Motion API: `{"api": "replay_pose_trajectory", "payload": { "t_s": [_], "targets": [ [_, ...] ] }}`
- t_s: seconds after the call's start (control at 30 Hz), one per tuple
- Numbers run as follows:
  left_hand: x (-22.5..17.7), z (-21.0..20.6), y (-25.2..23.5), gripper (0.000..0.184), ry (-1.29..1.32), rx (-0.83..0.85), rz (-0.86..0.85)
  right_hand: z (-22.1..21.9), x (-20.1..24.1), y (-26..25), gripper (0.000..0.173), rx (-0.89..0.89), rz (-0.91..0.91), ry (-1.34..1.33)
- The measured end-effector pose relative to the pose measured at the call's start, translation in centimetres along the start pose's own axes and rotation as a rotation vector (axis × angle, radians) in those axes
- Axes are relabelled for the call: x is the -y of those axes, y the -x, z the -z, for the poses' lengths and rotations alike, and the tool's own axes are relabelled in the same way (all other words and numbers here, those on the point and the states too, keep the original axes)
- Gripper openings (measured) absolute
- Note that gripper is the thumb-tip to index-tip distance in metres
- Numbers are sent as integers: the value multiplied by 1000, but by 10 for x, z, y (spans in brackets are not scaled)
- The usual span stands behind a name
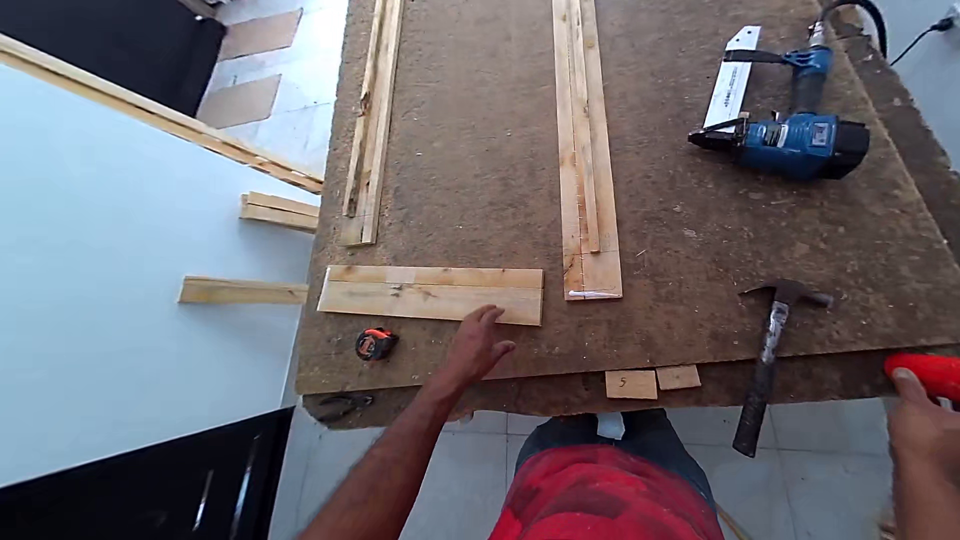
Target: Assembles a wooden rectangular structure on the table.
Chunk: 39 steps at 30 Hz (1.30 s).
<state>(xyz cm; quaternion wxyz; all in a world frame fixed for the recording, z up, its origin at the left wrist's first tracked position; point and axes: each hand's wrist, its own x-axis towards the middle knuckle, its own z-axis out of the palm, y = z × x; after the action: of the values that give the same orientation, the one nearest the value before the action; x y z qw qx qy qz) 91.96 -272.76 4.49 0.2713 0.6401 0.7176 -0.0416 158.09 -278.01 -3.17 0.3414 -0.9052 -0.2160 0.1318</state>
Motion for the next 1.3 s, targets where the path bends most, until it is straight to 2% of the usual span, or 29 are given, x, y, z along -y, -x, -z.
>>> {"api": "replay_pose_trajectory", "payload": {
  "t_s": [0.07, 0.1, 0.17, 0.27, 0.37, 0.43, 0.53, 0.67, 0.8, 0.87, 1.0, 1.13, 1.2, 1.3],
  "targets": [
    [17, 6, -23, 83, -98, -6, -36, 9, 7, 32, 100, 56, -112, 95],
    [27, 8, -34, 89, -144, -17, -64, 12, 22, 58, 96, 74, -131, 97],
    [48, 9, -53, 101, -227, -21, -104, 3, 67, 122, 78, 181, -63, 35],
    [73, 14, -70, 113, -317, 0, -173, -51, 139, 199, 66, 577, 108, 37],
    [80, 20, -77, 119, -369, 25, -233, -132, 197, 235, 73, 769, 212, 99],
    [82, 24, -87, 119, -378, 18, -252, -179, 237, 247, 85, 757, 249, 153],
    [90, 29, -101, 116, -392, 19, -264, -230, 292, 262, 100, 684, 291, 368],
    [104, 30, -110, 119, -376, 46, -322, -264, 322, 273, 87, 598, 242, 532],
    [110, 37, -120, 107, -286, -2, -386, -260, 332, 265, 80, 686, 241, 488],
    [112, 45, -120, 104, -271, 30, -404, -262, 335, 261, 81, 733, 226, 501],
    [106, 81, -135, 101, -252, 201, -457, -264, 348, 234, 86, 792, 190, 568],
    [96, 114, -159, 92, -186, 485, -474, -248, 358, 212, 100, 786, 258, 665],
    [81, 133, -161, 74, -206, 560, -431, -237, 371, 218, 95, 690, 334, 762],
    [62, 142, -161, 45, -308, 501, -428, -227, 388, 230, 79, 610, 409, 831]
  ]
}}
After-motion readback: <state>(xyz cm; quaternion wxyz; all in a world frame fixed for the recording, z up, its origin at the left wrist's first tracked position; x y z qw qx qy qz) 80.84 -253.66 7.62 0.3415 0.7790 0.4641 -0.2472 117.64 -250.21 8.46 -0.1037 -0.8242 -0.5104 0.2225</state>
